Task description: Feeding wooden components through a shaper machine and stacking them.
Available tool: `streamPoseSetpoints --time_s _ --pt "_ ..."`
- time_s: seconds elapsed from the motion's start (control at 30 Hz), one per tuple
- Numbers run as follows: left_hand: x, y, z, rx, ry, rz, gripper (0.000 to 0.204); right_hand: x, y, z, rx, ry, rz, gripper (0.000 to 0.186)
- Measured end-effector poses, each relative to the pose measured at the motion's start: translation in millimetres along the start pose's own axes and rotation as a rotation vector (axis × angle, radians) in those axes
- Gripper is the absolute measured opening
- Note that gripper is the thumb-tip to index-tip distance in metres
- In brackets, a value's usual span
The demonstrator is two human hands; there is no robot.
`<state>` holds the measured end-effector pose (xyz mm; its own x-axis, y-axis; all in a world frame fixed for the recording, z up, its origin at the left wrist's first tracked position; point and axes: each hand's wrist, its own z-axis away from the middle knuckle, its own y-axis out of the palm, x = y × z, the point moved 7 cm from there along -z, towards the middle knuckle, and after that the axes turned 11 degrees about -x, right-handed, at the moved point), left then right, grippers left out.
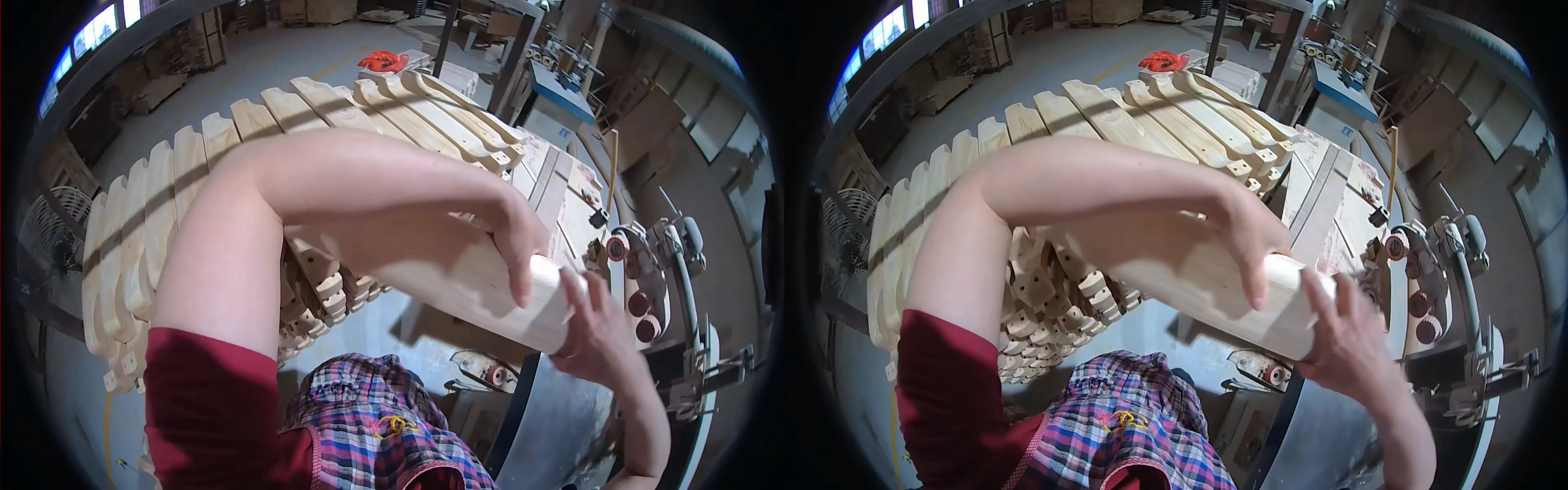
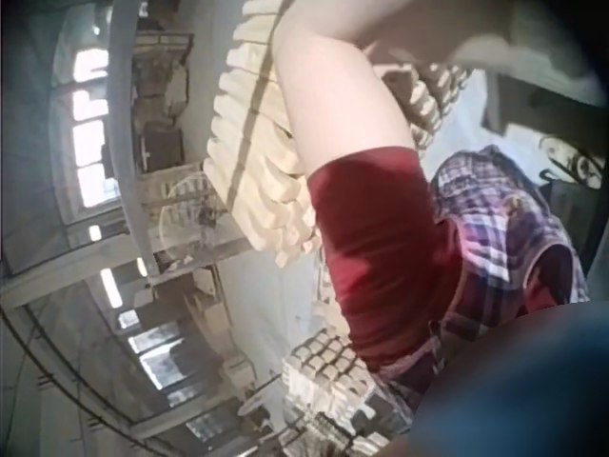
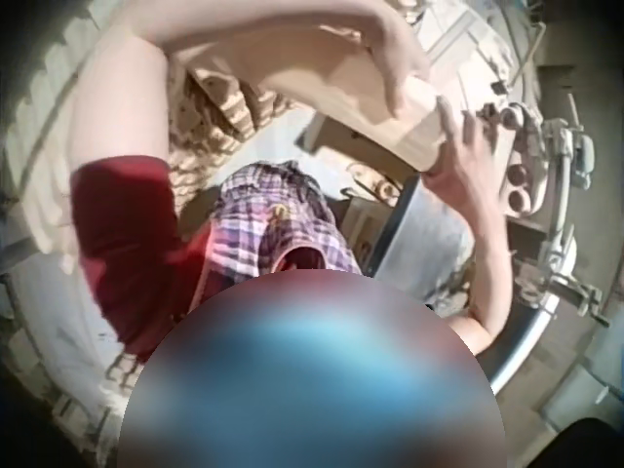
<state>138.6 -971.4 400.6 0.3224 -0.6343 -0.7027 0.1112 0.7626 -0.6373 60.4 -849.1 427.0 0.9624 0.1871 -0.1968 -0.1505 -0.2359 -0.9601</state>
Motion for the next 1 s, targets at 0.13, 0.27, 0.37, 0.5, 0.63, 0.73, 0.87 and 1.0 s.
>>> streamPoseSetpoints --time_s 0.13,0.27,0.37,0.5,0.63,0.73,0.87,1.0 --pt "62 -44 -5 0.120 -0.144 -0.127 0.045 10 54 -57 -0.047 0.003 -0.392 0.108" --pt "117 -141 28 -0.236 -0.402 -0.204 0.045 5 74 -137 -0.278 -0.079 -0.847 0.109" --pt "102 -208 111 -0.855 -0.275 -0.686 0.037 6 95 -216 -0.185 -0.106 -1.200 0.103" --pt "136 -209 217 -1.223 -0.398 -0.738 0.033 30 106 -314 -0.061 0.022 -1.409 0.091" --pt "193 -134 276 -1.086 -0.837 -0.485 0.032 50 150 -408 0.038 0.093 -1.445 0.070" --pt "200 -61 300 -1.101 -0.976 -0.306 0.040 71 179 -448 0.032 0.097 -1.283 0.064" --pt "182 12 301 -1.059 -0.996 -0.111 0.037 101 185 -461 0.066 -0.033 -1.158 0.050" --pt "169 47 294 -1.076 -0.945 -0.035 0.037 112 205 -473 0.251 0.026 -1.118 0.056"
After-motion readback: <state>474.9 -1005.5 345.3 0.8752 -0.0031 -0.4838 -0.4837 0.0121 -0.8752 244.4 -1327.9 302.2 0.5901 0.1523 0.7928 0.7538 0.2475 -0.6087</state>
